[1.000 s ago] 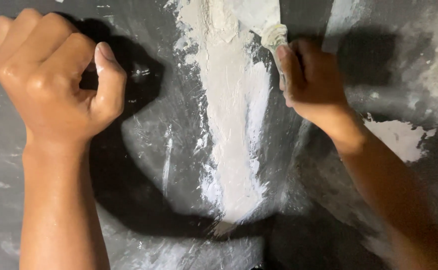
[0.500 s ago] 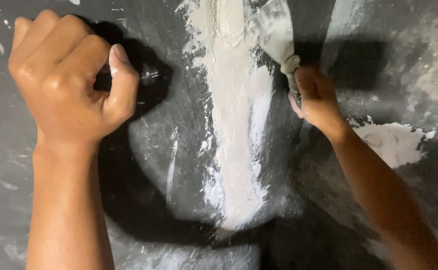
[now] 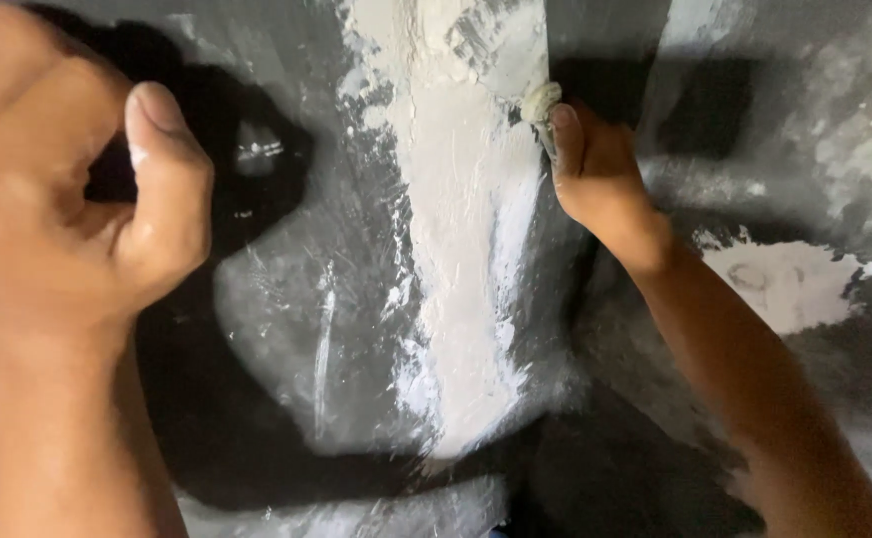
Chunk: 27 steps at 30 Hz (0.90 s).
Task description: The person scrapes plaster from a bucket using a putty knife and applies it to gaps and corners of a concrete wall.
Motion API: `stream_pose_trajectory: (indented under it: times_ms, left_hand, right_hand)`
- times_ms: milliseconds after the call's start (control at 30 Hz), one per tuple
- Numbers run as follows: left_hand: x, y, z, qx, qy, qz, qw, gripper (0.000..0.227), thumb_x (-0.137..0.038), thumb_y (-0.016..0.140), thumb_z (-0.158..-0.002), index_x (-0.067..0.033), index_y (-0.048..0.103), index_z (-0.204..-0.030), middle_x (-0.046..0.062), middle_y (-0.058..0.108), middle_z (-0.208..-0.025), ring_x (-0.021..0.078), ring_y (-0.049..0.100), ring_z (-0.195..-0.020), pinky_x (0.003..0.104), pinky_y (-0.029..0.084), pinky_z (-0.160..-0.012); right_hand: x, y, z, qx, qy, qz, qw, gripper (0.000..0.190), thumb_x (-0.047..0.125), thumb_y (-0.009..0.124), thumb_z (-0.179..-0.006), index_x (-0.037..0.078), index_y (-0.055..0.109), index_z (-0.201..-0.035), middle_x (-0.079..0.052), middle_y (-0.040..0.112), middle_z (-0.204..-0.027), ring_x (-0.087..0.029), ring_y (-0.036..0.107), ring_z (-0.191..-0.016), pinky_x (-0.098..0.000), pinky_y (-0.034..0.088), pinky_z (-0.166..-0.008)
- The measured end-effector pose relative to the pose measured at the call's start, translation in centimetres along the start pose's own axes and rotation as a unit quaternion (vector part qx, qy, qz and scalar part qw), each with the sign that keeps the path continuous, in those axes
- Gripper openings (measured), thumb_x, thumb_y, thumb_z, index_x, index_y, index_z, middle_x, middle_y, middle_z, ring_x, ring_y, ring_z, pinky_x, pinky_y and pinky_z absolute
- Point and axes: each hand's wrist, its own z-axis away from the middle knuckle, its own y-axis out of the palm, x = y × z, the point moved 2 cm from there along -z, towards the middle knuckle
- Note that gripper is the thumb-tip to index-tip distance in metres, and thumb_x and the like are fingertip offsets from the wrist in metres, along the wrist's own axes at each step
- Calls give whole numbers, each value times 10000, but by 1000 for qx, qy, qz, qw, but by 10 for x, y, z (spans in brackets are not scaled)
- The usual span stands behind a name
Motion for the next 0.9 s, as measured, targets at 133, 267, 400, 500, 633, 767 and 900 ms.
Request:
stream_pose_trajectory:
  times_ms: [133, 267, 400, 500, 633, 767, 900]
  left_hand:
    - [3, 1, -4, -8, 8, -4, 1000, 203, -43, 716, -909, 5, 566, -780, 107, 475, -805, 268, 407, -747, 360, 281, -704]
    - [3, 1, -1, -12, 6, -6, 1000, 212, -49, 714, -918, 6, 564, -779, 108, 476, -803, 270, 408, -746, 362, 282, -704]
    - [3, 1, -1, -14, 7, -6, 1000, 222, -54, 713, -927, 7, 561, -777, 109, 477, -801, 271, 410, -745, 364, 284, -705]
    - [4, 3, -1, -13, 5, -2, 1000, 229, -59, 712, -934, 8, 559, -776, 111, 478, -800, 273, 411, -744, 365, 285, -705]
    - [4, 3, 0, -14, 4, -1, 1000, 240, -65, 711, -942, 10, 557, -775, 112, 479, -799, 274, 412, -743, 367, 286, -706]
    - [5, 2, 2, -23, 2, -2, 1000, 250, -70, 709, -951, 11, 554, -773, 113, 480, -797, 276, 413, -742, 369, 288, -707]
    - [8, 3, 4, -30, -1, -1, 1000, 260, -76, 708, -960, 13, 552, -772, 115, 480, -796, 278, 414, -741, 372, 290, -707]
  right_hand:
    - [-18, -10, 25, 25, -10, -7, 1000, 428, 346, 371, -1171, 24, 580, -981, -167, 602, -762, -346, 628, -690, -462, 492, -654]
    - [-10, -43, 31, 25, 119, -162, 979, 459, 406, 345, -1187, 53, 526, -955, -96, 527, -670, -222, 491, -536, -379, 391, -489]
    - [44, -64, 25, 73, 219, -327, 916, 403, 423, 395, -1143, 101, 486, -918, -17, 476, -582, -116, 403, -391, -299, 308, -348]
    - [84, -53, 11, 75, 158, -303, 937, 378, 432, 450, -1108, 89, 515, -963, -40, 466, -569, -140, 430, -366, -312, 356, -318]
    - [112, -38, 5, 93, 234, -195, 948, 348, 395, 425, -1099, 83, 550, -1009, -41, 544, -547, -137, 510, -375, -313, 428, -365]
    - [110, -22, 33, 114, 267, -165, 942, 281, 321, 464, -1059, 68, 580, -1091, -45, 555, -564, -133, 553, -404, -305, 473, -385]
    - [79, -23, 63, 104, 219, -241, 940, 340, 287, 422, -1126, 25, 594, -994, -54, 558, -607, -142, 513, -446, -310, 432, -419]
